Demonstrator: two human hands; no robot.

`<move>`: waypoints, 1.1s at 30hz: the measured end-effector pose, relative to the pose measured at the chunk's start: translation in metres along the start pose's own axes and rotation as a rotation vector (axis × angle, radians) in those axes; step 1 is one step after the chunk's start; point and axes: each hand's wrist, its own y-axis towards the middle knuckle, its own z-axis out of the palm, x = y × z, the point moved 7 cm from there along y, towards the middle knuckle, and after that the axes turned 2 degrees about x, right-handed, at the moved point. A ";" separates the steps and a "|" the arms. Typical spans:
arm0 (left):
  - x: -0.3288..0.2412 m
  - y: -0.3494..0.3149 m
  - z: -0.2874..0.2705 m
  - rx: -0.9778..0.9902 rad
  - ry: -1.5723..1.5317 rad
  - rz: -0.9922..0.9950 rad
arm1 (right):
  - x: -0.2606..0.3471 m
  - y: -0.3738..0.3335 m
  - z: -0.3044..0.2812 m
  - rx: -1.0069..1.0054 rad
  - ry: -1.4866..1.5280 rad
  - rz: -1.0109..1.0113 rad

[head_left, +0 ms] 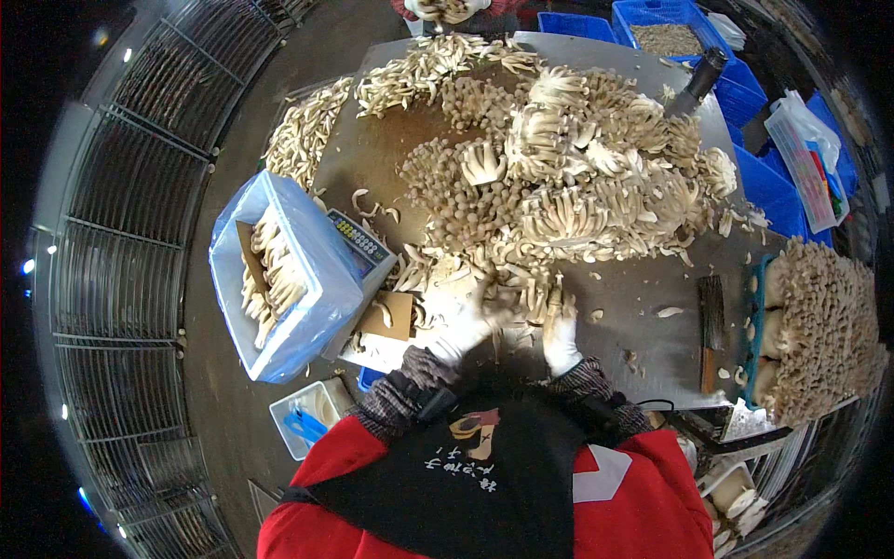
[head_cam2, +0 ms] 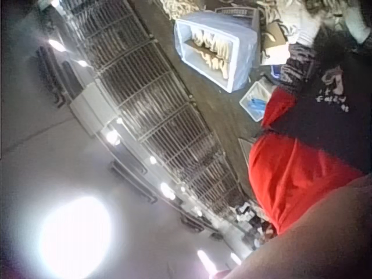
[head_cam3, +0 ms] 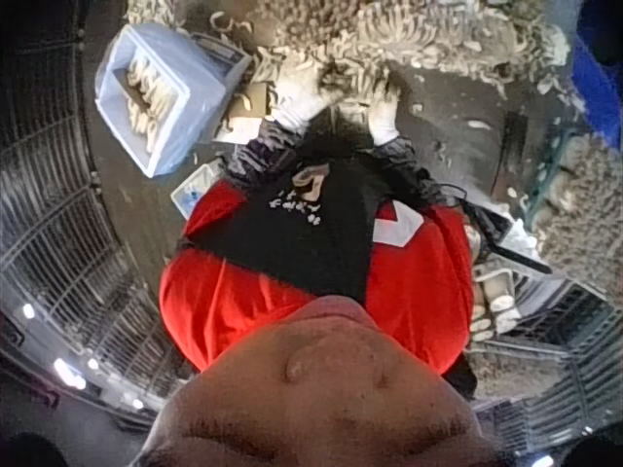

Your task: The person lifts a tray of mushrooms from a conveyor, cuts the mushrooms from their bases with a knife, and separates them by hand into a box.

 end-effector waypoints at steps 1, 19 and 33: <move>-0.001 -0.005 0.014 0.018 -0.081 0.027 | -0.010 0.003 0.018 -0.015 -0.046 0.014; 0.008 -0.017 0.005 -0.312 -0.743 0.162 | 0.018 -0.015 0.135 0.141 -1.456 -0.709; -0.025 -0.018 0.015 -0.256 -0.797 0.116 | 0.021 -0.018 0.102 0.047 -1.500 -0.663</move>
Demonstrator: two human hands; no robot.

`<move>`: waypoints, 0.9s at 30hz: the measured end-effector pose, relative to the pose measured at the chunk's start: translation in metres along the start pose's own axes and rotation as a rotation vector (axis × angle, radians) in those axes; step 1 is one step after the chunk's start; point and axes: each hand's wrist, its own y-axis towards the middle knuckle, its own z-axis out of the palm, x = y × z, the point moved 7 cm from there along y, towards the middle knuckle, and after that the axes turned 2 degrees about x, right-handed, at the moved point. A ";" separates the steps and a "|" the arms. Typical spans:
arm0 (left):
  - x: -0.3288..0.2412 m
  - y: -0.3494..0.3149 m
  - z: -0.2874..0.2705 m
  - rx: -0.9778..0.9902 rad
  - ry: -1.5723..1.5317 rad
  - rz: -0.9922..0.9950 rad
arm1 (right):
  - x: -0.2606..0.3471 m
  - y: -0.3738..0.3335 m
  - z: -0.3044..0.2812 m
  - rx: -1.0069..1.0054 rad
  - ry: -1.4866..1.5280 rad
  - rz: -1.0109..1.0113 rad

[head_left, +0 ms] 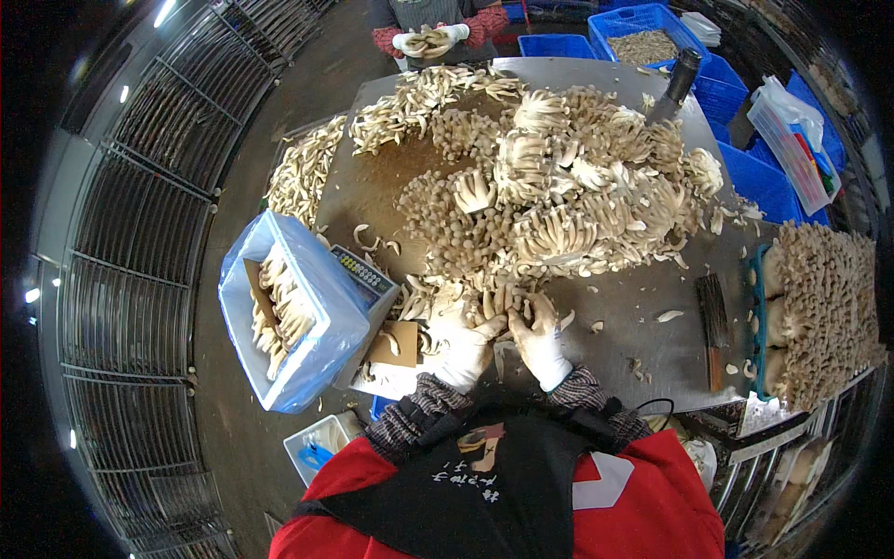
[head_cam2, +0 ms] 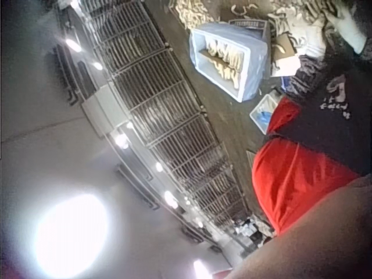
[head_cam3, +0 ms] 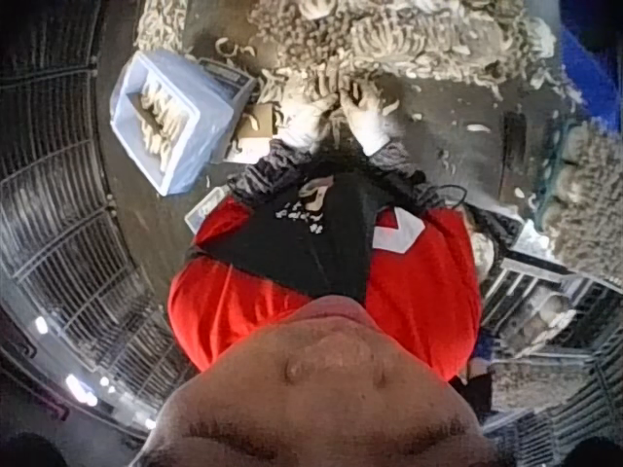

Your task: The person lifts a tray of mushrooms from a conveyor, cuts the mushrooms from their bases with a knife, and separates them by hand into a box.

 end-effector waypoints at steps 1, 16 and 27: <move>-0.002 0.000 0.003 -0.013 -0.096 0.006 | -0.003 -0.001 0.002 -0.003 0.014 0.050; -0.033 -0.014 0.028 0.196 0.187 0.058 | 0.068 0.020 -0.023 -0.041 0.169 -0.073; -0.016 -0.012 0.004 0.028 0.133 -0.032 | 0.068 0.016 -0.011 0.102 0.010 -0.237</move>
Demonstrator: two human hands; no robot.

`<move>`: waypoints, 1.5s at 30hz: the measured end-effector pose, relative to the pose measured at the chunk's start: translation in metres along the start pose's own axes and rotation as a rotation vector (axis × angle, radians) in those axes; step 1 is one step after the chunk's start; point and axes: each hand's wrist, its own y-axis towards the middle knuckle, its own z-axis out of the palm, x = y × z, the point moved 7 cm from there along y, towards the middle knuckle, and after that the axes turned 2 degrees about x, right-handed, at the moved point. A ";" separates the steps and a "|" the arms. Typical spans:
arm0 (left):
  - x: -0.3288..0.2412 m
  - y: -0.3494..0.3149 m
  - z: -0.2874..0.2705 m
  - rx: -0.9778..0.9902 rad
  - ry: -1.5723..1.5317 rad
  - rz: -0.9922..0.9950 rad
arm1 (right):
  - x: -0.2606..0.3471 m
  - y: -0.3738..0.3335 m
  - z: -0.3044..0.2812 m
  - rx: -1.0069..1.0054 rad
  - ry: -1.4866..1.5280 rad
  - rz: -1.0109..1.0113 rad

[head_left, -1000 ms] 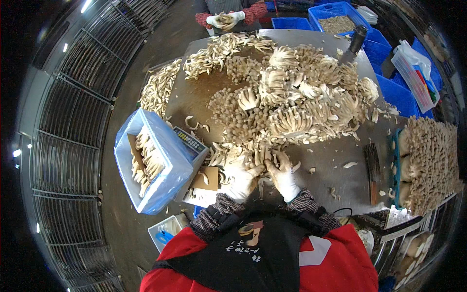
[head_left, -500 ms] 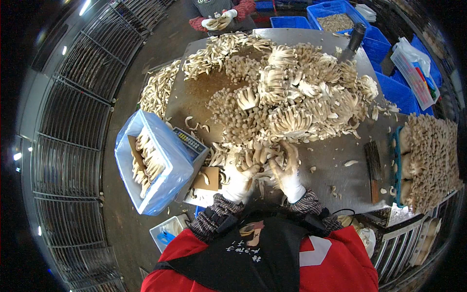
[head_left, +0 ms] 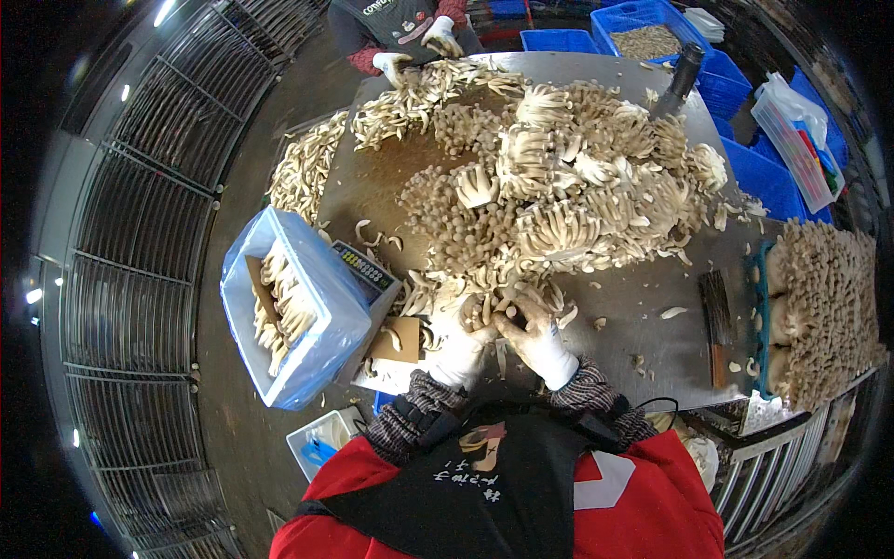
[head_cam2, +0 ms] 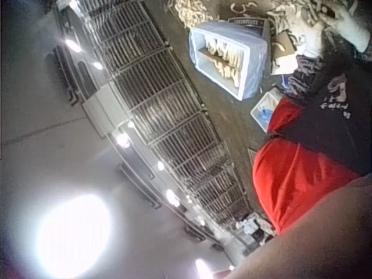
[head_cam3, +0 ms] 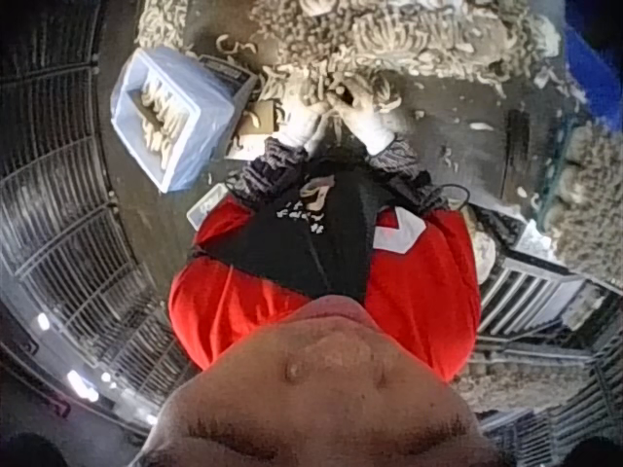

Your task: The person lifts a tray of mushrooms from a conveyor, cuts the mushrooms from their bases with a knife, and separates them by hand into a box.

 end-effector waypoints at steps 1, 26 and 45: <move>0.004 0.001 -0.005 0.000 0.000 0.001 | -0.005 -0.001 0.003 0.016 0.100 0.076; 0.022 0.009 -0.046 -0.089 -0.017 0.075 | -0.120 -0.041 0.066 -0.225 0.887 0.716; -0.010 0.012 -0.052 -0.145 0.743 0.351 | -0.073 -0.014 0.061 0.209 0.332 0.476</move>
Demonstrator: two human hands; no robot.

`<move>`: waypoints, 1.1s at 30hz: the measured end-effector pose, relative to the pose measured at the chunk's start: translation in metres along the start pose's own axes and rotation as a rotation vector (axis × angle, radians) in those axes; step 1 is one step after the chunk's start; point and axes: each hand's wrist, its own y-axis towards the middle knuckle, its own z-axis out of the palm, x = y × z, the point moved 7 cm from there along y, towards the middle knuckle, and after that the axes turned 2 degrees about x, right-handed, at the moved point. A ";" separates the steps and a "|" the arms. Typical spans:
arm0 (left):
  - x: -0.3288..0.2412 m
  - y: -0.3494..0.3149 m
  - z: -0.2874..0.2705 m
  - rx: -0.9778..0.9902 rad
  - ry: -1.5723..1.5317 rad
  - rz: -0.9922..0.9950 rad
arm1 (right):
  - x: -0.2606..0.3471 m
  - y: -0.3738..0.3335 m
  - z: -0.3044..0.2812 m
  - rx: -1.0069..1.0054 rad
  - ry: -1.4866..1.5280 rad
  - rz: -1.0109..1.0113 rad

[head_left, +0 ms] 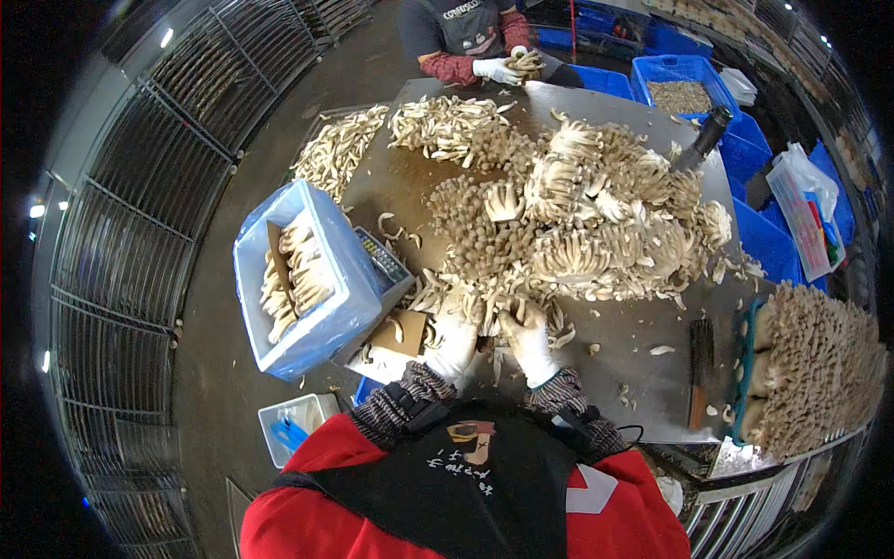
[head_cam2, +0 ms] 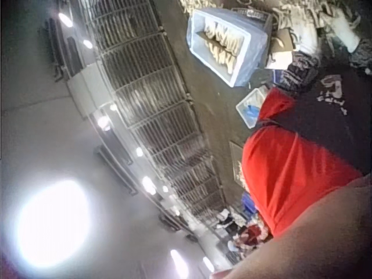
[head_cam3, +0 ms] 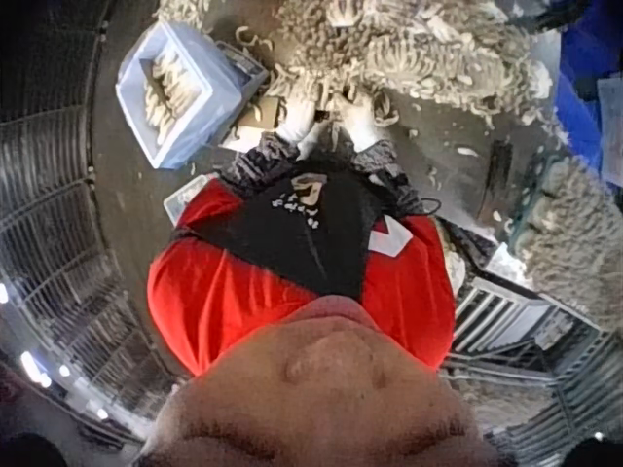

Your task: The person lifts a tray of mushrooms from a conveyor, cuts the mushrooms from their bases with a knife, and separates them by hand into a box.

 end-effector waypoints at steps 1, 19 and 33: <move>-0.007 -0.002 -0.001 -0.034 -0.001 0.031 | 0.004 0.000 0.004 0.024 0.010 0.027; 0.052 -0.023 -0.030 0.003 -0.263 -0.260 | -0.020 -0.014 0.046 -0.149 1.156 0.362; 0.037 -0.034 -0.054 0.143 -0.629 -0.386 | 0.011 -0.007 0.076 -0.046 -0.021 0.150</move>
